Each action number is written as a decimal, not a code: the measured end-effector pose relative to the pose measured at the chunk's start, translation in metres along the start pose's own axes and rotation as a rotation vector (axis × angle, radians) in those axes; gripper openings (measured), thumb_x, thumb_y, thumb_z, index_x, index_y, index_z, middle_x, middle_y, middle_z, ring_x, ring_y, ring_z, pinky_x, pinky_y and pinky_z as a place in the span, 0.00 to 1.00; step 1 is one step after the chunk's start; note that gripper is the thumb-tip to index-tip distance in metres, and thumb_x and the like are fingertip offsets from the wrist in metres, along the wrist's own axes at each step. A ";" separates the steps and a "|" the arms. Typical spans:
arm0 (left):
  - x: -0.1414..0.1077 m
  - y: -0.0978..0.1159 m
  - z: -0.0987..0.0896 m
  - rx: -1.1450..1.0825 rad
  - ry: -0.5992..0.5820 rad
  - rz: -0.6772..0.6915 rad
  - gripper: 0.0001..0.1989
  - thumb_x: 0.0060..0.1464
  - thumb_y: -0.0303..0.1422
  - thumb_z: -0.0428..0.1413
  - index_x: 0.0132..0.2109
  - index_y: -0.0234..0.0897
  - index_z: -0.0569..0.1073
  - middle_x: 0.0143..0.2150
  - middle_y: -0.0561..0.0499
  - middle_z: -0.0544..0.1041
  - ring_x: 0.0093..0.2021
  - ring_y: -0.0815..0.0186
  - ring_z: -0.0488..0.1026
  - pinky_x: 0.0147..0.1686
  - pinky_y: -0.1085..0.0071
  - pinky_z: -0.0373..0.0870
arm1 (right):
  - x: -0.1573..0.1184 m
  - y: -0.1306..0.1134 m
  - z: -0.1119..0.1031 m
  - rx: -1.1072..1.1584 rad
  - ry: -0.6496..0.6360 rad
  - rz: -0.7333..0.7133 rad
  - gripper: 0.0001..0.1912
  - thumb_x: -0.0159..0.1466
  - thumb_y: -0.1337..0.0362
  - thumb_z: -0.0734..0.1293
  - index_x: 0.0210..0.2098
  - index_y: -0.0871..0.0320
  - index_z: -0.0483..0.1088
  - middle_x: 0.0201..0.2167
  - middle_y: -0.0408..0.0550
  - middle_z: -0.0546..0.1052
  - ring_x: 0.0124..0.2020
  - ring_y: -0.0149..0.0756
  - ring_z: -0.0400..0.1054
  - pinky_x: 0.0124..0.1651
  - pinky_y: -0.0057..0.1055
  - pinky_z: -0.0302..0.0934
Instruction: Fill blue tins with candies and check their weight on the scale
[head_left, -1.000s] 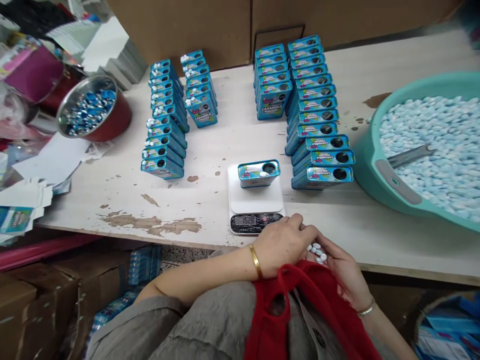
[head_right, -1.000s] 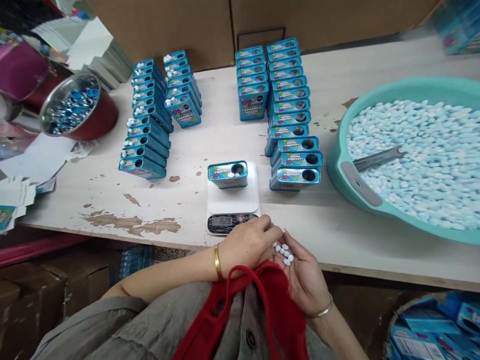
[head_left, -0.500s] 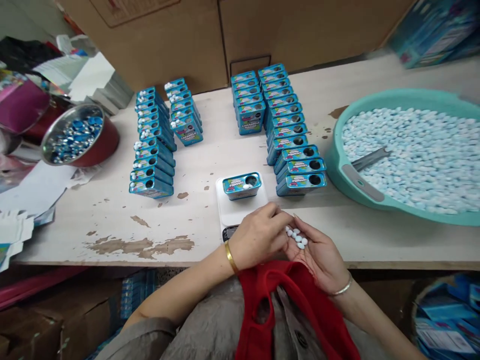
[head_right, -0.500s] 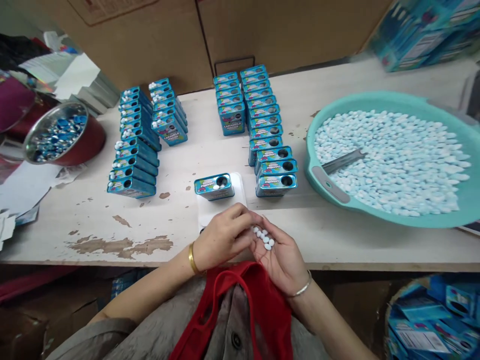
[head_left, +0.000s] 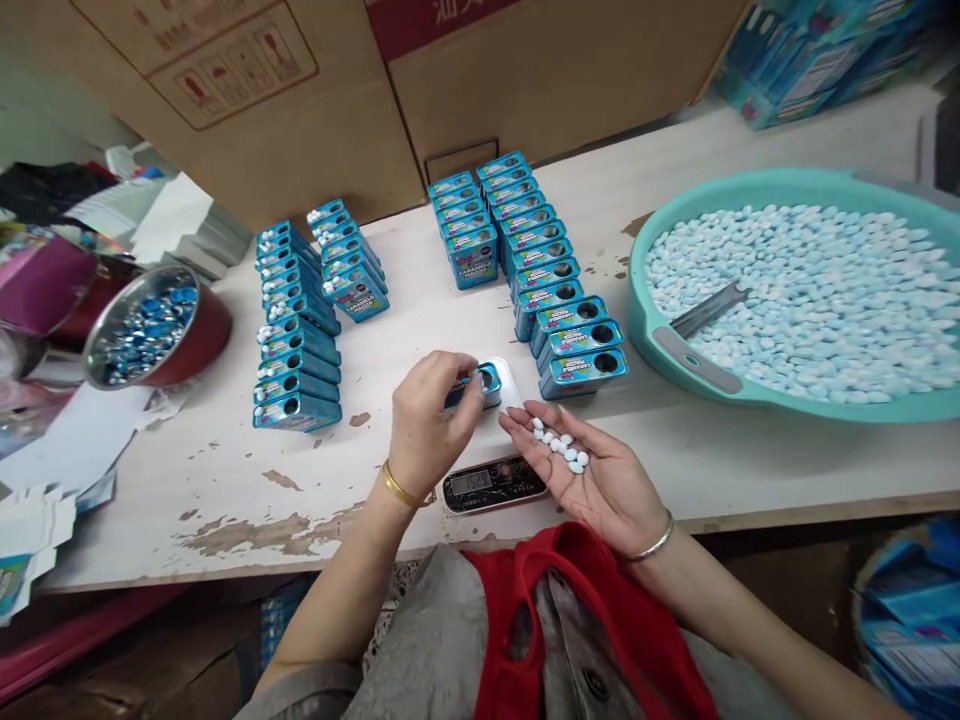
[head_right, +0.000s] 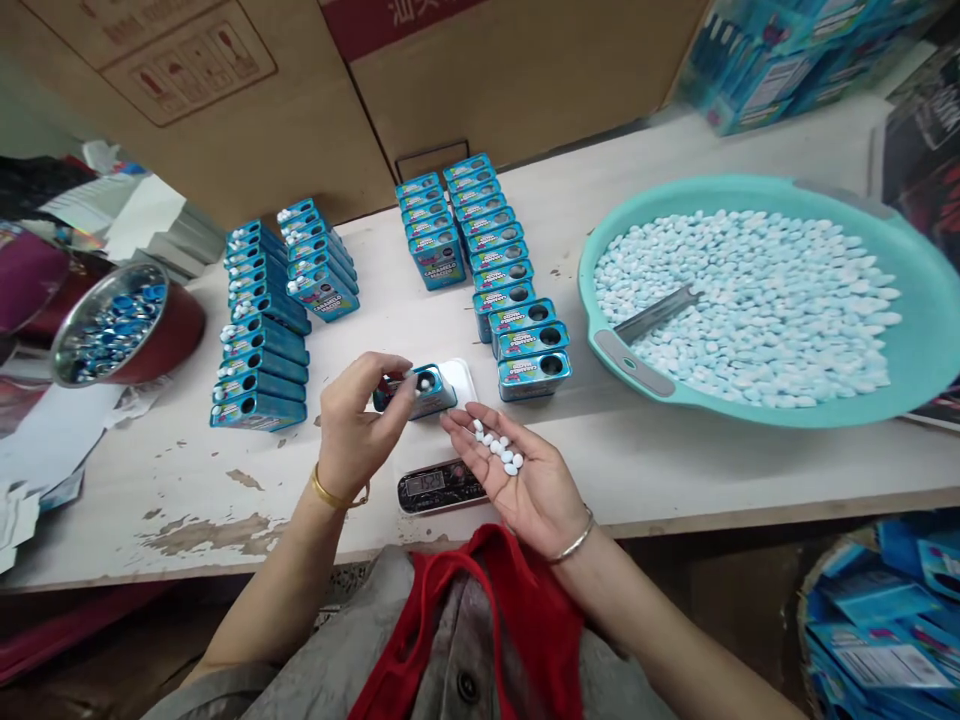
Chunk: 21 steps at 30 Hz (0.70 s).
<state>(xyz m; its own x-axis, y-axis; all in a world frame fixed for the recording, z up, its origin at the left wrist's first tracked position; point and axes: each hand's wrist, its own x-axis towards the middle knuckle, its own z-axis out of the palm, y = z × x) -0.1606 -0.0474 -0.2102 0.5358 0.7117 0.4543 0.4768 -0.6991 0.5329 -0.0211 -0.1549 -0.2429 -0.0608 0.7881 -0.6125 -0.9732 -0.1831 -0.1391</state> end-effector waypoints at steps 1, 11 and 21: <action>0.000 -0.002 -0.002 -0.001 -0.003 -0.014 0.01 0.56 0.27 0.53 0.36 0.35 0.69 0.32 0.52 0.72 0.32 0.71 0.67 0.33 0.73 0.66 | -0.001 -0.001 -0.002 -0.002 0.010 -0.004 0.14 0.65 0.69 0.58 0.41 0.67 0.73 0.43 0.58 0.78 0.52 0.42 0.70 0.54 0.32 0.66; -0.042 0.036 0.023 0.027 -0.349 0.243 0.13 0.59 0.36 0.51 0.49 0.38 0.70 0.47 0.45 0.73 0.46 0.63 0.68 0.46 0.62 0.63 | -0.019 0.002 -0.038 -0.076 0.113 0.089 0.06 0.59 0.69 0.67 0.36 0.62 0.74 0.31 0.47 0.78 0.30 0.29 0.73 0.36 0.23 0.71; -0.044 -0.030 -0.040 0.229 0.186 -0.115 0.11 0.59 0.34 0.53 0.49 0.40 0.71 0.47 0.48 0.70 0.48 0.64 0.68 0.50 0.62 0.64 | -0.033 -0.015 -0.064 -0.261 0.264 -0.023 0.14 0.56 0.71 0.68 0.42 0.61 0.72 0.30 0.48 0.75 0.27 0.27 0.68 0.29 0.20 0.68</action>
<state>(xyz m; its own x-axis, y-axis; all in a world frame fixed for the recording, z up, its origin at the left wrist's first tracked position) -0.2263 -0.0553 -0.2180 0.3422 0.7729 0.5344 0.6826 -0.5953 0.4238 0.0096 -0.2156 -0.2710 0.0530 0.6213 -0.7818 -0.8822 -0.3377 -0.3281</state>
